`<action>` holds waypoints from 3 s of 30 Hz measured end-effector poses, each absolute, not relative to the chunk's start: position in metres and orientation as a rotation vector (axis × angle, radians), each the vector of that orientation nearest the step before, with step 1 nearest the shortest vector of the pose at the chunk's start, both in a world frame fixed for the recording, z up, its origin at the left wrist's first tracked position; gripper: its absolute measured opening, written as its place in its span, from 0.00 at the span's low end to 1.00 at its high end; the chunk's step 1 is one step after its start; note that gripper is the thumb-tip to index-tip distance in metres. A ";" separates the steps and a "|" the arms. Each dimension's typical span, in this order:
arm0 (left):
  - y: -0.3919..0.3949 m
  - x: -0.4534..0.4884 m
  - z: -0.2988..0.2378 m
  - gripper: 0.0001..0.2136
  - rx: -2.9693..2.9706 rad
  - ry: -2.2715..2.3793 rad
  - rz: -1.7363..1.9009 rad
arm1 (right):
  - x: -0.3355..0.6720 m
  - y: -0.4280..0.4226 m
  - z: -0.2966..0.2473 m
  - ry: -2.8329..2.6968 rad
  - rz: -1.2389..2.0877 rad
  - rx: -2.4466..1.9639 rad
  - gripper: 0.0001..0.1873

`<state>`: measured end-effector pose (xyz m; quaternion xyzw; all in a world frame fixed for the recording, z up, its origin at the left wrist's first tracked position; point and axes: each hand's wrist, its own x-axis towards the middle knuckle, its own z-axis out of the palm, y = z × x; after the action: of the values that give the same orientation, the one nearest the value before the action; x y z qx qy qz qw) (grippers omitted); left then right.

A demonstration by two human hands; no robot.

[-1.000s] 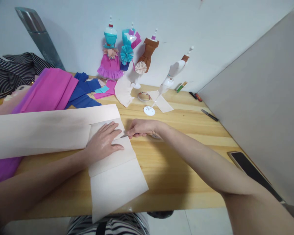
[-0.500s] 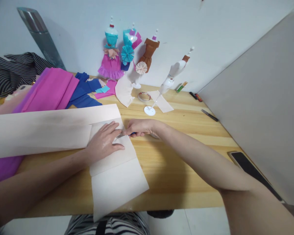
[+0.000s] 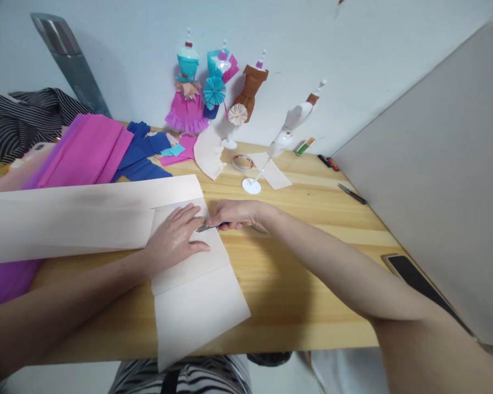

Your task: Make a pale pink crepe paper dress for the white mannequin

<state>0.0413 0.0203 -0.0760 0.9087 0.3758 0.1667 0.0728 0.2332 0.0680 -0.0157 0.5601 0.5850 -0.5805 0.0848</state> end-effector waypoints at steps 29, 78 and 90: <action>0.020 0.042 -0.073 0.29 2.674 1.099 0.534 | 0.231 0.068 -0.017 1.748 -1.721 1.633 0.19; 0.017 0.006 -0.077 0.24 2.749 1.109 0.430 | 0.223 0.067 -0.013 1.683 -1.698 1.671 0.21; 0.017 0.005 -0.075 0.24 2.724 1.081 0.441 | 0.219 0.068 -0.024 1.708 -1.730 1.649 0.20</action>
<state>0.0052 0.0170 -0.0751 0.9155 0.3633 0.1482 0.0888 0.2188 0.0678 -0.0236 0.5584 0.5783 -0.5860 0.1020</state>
